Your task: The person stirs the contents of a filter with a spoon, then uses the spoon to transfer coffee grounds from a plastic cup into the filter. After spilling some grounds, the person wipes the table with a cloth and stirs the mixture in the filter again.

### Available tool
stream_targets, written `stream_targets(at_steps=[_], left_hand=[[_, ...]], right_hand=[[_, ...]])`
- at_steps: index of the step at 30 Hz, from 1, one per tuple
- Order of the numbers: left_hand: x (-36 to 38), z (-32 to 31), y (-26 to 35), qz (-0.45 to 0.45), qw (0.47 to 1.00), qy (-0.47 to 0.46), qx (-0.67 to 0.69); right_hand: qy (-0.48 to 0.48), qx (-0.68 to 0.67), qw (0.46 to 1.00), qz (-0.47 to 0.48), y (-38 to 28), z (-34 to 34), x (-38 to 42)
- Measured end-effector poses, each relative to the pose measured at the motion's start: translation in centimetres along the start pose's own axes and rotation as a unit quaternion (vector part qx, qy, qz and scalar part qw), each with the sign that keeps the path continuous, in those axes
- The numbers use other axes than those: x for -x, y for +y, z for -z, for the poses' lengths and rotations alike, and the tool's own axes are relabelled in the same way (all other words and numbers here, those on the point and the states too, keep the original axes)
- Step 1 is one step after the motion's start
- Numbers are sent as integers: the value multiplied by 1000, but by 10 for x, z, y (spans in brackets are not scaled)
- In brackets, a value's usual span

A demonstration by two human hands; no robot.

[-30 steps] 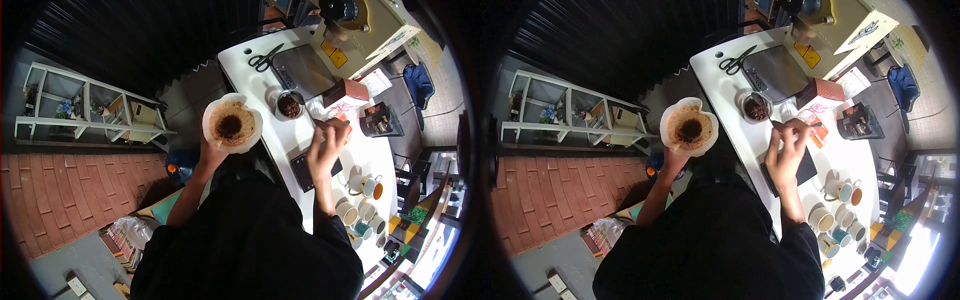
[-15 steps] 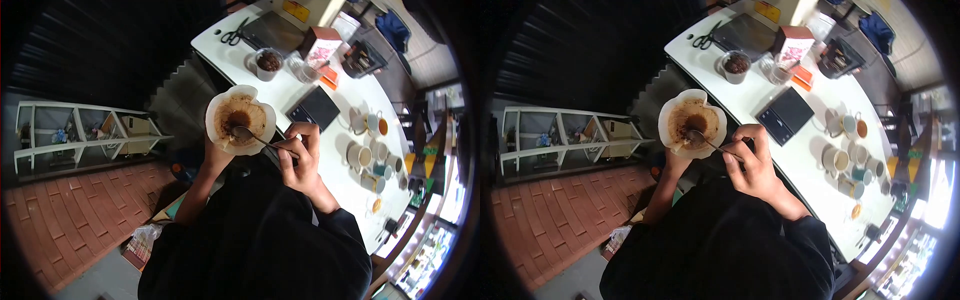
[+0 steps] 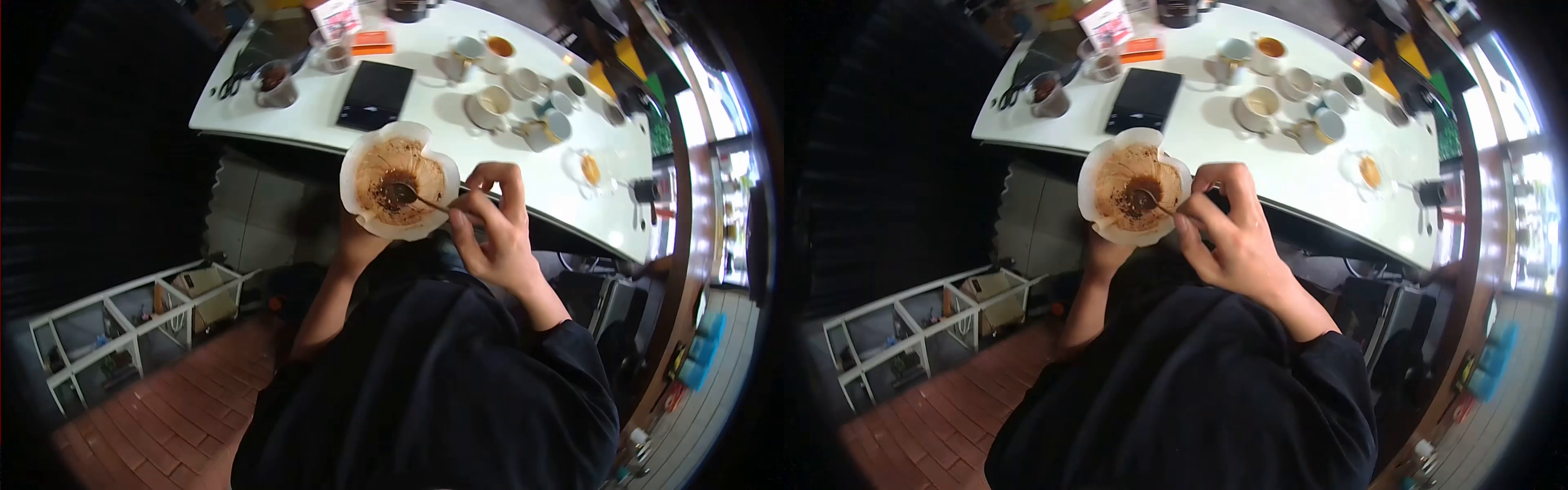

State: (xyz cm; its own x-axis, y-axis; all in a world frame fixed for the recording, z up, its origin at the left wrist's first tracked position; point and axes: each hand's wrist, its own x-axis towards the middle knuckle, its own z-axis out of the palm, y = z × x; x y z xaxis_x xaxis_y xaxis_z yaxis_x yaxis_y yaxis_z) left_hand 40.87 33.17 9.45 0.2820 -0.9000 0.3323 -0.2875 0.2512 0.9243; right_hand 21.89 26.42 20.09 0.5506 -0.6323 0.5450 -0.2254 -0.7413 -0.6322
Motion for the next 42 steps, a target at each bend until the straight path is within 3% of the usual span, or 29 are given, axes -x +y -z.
stream_targets(at_steps=[1, 2, 3, 6, 12, 13, 14, 17, 18, 21, 22, 30, 32, 40, 42], left_hand=[[-7, -11, 9, 18, 999, -30, -7], [-14, -22, 6, -42, 996, -63, -53], [-18, -37, 3, -47, 995, -77, -49], [-34, -94, 6, 4, 985, -79, 156], [-75, -222, 40, 48, 970, -172, 164], [-81, -240, 40, 58, 969, -189, 149], [-86, -259, 42, -10, 980, -177, 91], [-107, -306, 32, 14, 978, -166, 129], [-112, -319, 42, -45, 985, -162, 49], [-124, -364, 55, -31, 984, -145, 99], [-128, -378, 48, -1, 981, -150, 125], [-150, -455, 23, -12, 975, -200, 94], [-153, -470, 17, 14, 978, -174, 115], [-167, -494, 13, 18, 975, -201, 94], [-169, -493, 7, 26, 971, -235, 32]], right_hand=[[15, -3, 1000, -25, 6, 15, 8], [25, 11, 999, -26, 10, 33, 13], [42, 18, 998, -36, 12, 52, 18], [98, 88, 991, -17, 29, 111, 34], [156, 68, 984, -45, 93, 230, 62], [150, 64, 986, -37, 104, 247, 63], [142, 63, 988, -23, 118, 263, 60], [99, 51, 994, -5, 153, 302, 51], [88, 67, 994, 2, 160, 313, 49], [69, 95, 993, 9, 187, 344, 46], [63, 107, 992, 10, 194, 352, 49], [76, 86, 991, -72, 240, 381, 82], [76, 105, 989, -72, 250, 388, 86], [77, 131, 984, -91, 278, 393, 92], [71, 118, 985, -106, 282, 393, 92]])
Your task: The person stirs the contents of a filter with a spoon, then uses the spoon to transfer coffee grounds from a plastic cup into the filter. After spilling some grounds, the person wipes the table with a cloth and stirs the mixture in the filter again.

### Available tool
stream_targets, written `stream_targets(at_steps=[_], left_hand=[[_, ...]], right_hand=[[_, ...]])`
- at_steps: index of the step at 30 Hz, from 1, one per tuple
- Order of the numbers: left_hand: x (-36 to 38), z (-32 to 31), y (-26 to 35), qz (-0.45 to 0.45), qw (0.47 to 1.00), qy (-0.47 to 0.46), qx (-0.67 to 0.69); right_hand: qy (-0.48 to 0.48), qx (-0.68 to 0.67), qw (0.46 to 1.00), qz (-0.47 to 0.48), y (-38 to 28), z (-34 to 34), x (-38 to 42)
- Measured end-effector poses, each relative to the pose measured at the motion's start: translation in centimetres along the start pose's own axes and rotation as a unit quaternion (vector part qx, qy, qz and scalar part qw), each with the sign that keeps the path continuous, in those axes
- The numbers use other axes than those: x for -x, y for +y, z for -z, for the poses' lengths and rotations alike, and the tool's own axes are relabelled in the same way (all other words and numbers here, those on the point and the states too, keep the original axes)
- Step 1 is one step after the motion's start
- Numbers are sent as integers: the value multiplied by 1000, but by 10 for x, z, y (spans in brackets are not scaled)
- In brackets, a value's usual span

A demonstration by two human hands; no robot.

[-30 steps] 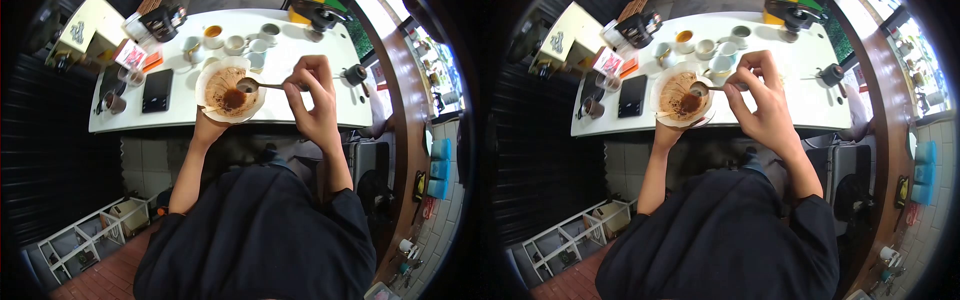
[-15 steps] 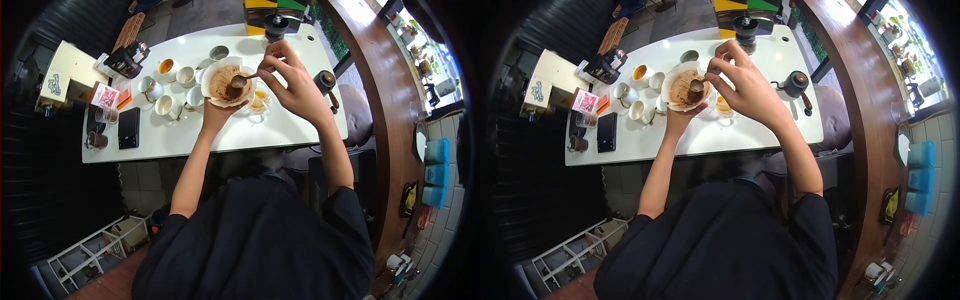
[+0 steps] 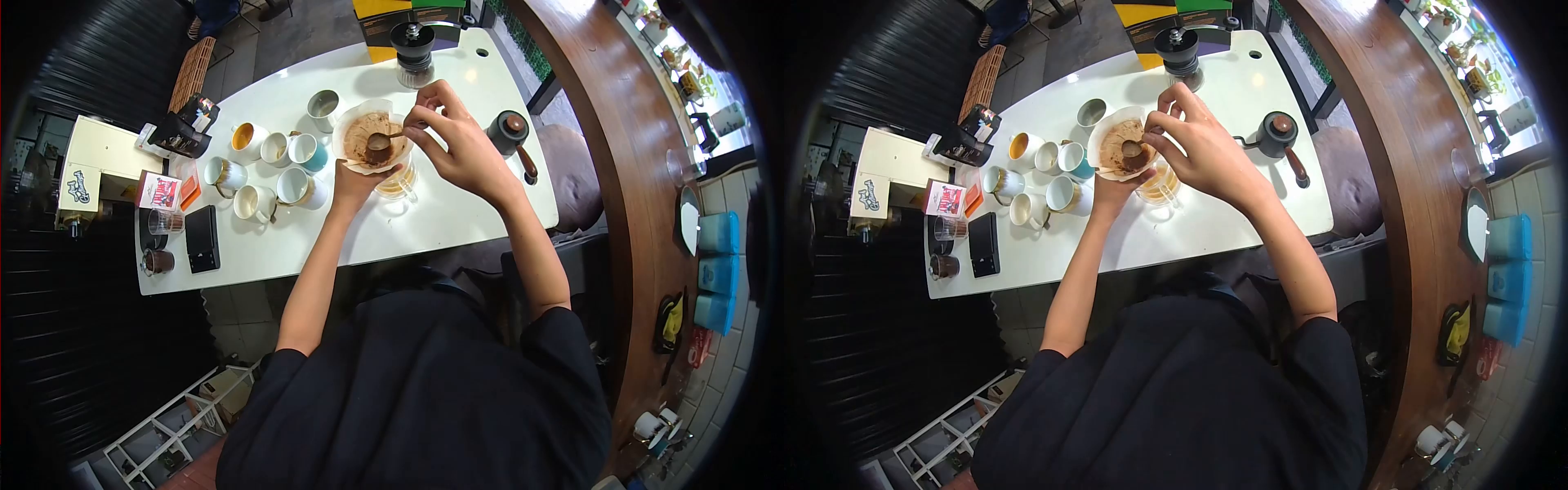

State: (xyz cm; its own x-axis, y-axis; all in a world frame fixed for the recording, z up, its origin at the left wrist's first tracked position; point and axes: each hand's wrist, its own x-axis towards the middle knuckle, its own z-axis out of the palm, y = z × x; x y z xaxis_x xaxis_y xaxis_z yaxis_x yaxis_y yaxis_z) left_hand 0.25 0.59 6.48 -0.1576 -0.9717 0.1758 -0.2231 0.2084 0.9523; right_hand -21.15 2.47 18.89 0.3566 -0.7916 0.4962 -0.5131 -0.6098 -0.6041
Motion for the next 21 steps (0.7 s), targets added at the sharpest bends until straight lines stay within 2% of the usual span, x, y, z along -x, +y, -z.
stream_targets(at_steps=[4, 6, 10, 16, 21], left_hand=[[-5, -2, -5, 20, 1000, -8, -21], [-3, -5, -7, 15, 999, -2, 39], [4, -6, -7, 26, 999, 6, 42], [11, -5, -18, 37, 999, 14, -5], [12, -10, -19, 28, 996, 32, 83]], right_hand=[[-15, -13, 1000, -2, 12, -8, -2], [-17, -11, 1000, -2, 15, -11, -3], [-23, -5, 1000, -13, 12, -14, 0], [-5, 7, 1000, 5, 6, -9, 6], [7, -14, 1000, 5, -7, -8, 15]])
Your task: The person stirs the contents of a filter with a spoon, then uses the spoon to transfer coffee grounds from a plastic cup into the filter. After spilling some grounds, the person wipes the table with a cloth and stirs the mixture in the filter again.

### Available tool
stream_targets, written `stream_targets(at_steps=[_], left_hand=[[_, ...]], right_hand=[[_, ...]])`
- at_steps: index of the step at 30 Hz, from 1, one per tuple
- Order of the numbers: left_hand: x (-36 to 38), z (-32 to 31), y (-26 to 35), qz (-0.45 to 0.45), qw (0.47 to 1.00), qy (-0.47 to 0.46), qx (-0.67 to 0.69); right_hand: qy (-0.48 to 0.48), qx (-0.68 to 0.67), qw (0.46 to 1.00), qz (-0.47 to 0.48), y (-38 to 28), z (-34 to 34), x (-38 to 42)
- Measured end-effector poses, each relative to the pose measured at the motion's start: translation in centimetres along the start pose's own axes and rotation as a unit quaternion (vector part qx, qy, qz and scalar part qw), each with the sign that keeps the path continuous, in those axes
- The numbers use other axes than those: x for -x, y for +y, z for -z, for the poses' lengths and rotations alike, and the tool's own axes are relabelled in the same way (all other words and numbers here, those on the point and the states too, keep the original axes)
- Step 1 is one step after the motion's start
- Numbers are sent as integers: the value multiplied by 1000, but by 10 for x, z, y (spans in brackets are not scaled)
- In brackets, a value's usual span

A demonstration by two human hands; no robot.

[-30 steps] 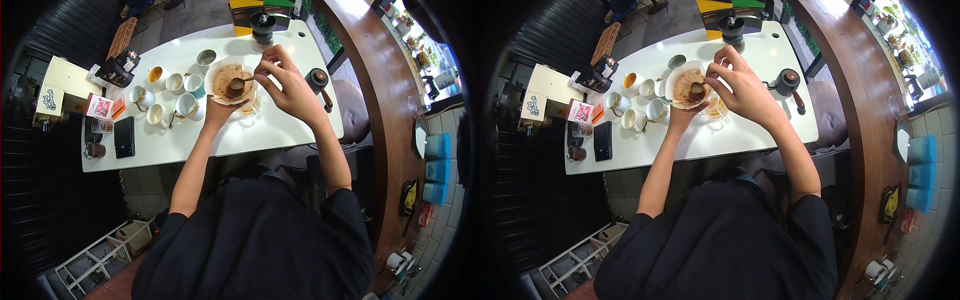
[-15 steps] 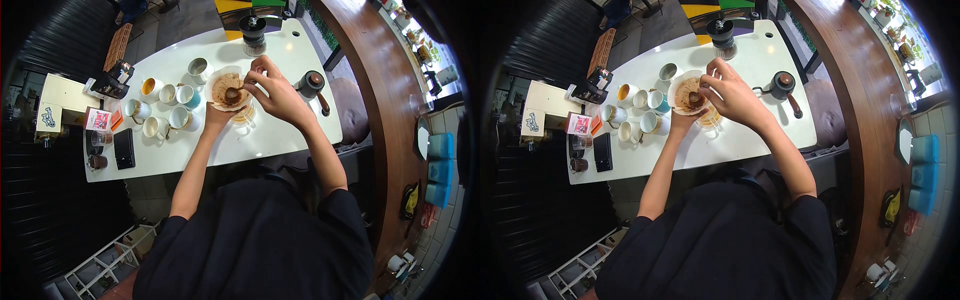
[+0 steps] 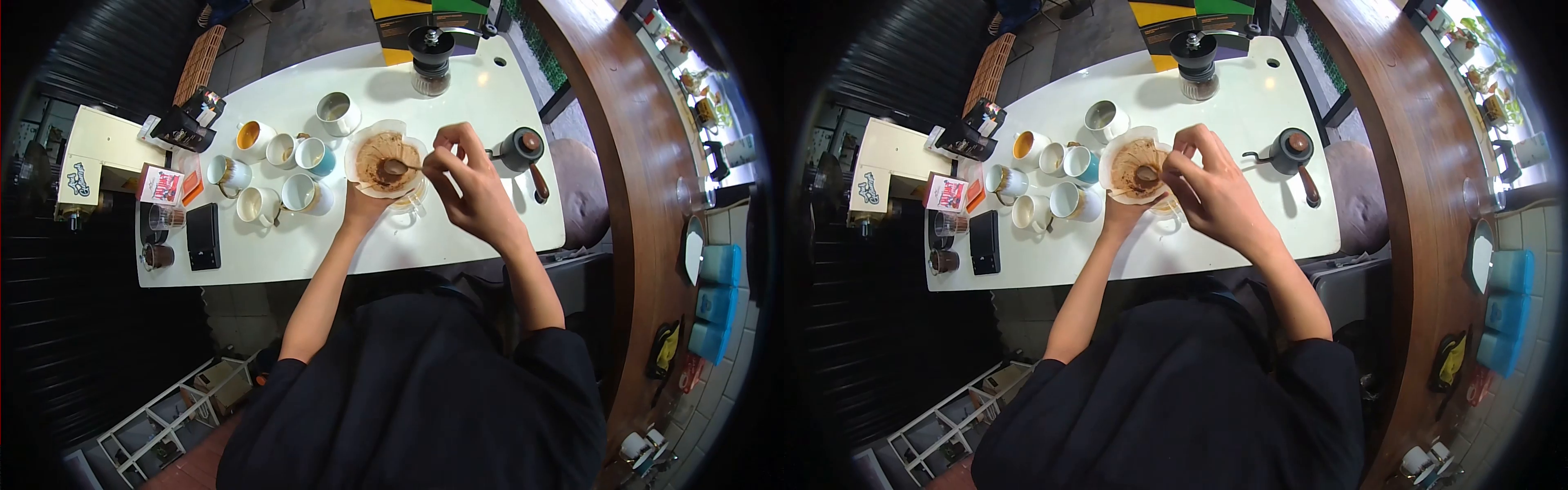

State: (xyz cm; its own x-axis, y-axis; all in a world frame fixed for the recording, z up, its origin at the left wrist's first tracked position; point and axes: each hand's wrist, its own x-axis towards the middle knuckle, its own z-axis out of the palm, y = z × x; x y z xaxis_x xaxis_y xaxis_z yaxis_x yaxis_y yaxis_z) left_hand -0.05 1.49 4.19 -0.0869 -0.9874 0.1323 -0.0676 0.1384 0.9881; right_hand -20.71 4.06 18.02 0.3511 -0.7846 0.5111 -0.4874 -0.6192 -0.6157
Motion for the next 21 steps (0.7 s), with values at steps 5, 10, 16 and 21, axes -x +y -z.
stream_targets(at_steps=[5, 10, 16, 21], left_hand=[[1, -2, 3, 5, 999, 13, -40], [1, -1, -6, 29, 1000, 11, -1], [2, 0, -1, 20, 999, 12, -43], [4, 0, -8, 8, 1000, -5, -20]], right_hand=[[-23, -28, 999, 12, -4, -4, 6], [-54, -8, 999, -3, 10, -21, 5], [-34, 77, 996, 18, 12, -21, 4], [-47, 150, 985, 66, 15, -17, 2]])
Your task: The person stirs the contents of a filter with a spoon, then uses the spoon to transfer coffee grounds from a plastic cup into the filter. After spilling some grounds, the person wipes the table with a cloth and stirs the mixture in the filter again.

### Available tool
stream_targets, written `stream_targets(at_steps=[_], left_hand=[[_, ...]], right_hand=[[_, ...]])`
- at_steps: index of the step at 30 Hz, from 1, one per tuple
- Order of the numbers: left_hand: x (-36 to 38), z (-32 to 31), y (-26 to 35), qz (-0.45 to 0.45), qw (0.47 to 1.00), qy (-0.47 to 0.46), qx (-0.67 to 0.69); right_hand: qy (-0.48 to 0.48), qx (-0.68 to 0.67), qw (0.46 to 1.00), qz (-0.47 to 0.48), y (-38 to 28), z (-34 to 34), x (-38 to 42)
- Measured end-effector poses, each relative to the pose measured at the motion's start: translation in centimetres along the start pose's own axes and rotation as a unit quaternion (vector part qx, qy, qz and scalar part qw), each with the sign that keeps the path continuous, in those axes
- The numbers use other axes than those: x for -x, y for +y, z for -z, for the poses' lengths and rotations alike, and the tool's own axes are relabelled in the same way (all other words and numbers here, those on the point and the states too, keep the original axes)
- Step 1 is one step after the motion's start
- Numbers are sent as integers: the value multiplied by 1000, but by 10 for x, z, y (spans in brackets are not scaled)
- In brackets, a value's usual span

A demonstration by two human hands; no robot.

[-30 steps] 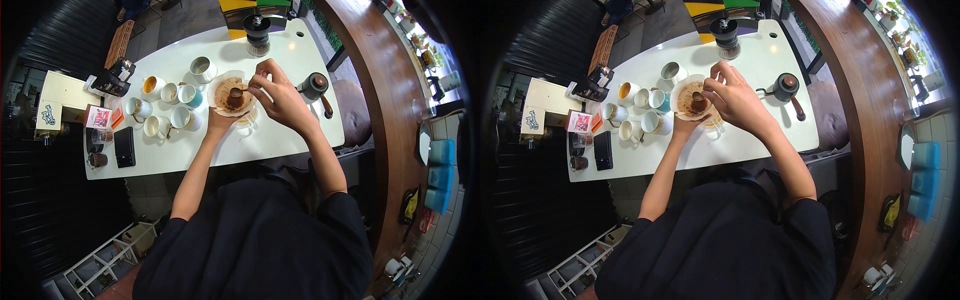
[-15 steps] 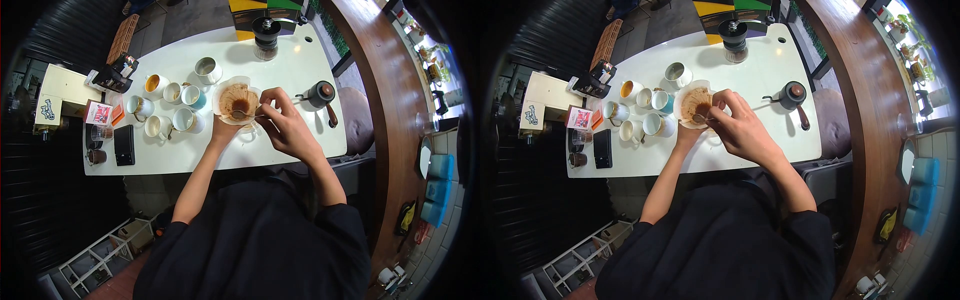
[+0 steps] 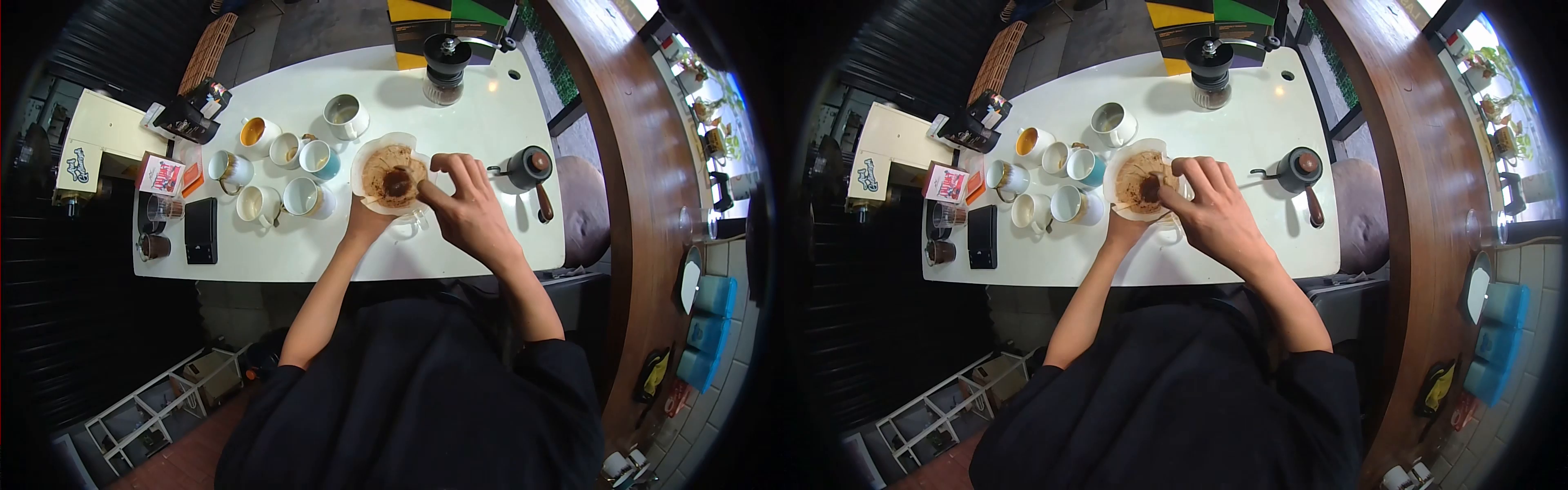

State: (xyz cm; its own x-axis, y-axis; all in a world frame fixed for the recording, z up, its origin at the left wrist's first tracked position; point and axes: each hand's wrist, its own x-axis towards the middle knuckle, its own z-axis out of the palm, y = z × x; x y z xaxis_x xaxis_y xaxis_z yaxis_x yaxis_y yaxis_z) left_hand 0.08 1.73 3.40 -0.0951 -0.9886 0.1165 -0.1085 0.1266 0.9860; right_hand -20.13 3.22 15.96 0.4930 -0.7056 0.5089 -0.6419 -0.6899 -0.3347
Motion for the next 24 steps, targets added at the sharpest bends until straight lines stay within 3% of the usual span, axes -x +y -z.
stream_targets(at_steps=[9, 24], left_hand=[[3, -3, 2, 10, 1000, -3, 1], [6, -2, -10, -21, 999, -22, 44]], right_hand=[[-48, -62, 997, 1, 0, -13, 3], [-1, -161, 983, -91, -16, -2, 2]])
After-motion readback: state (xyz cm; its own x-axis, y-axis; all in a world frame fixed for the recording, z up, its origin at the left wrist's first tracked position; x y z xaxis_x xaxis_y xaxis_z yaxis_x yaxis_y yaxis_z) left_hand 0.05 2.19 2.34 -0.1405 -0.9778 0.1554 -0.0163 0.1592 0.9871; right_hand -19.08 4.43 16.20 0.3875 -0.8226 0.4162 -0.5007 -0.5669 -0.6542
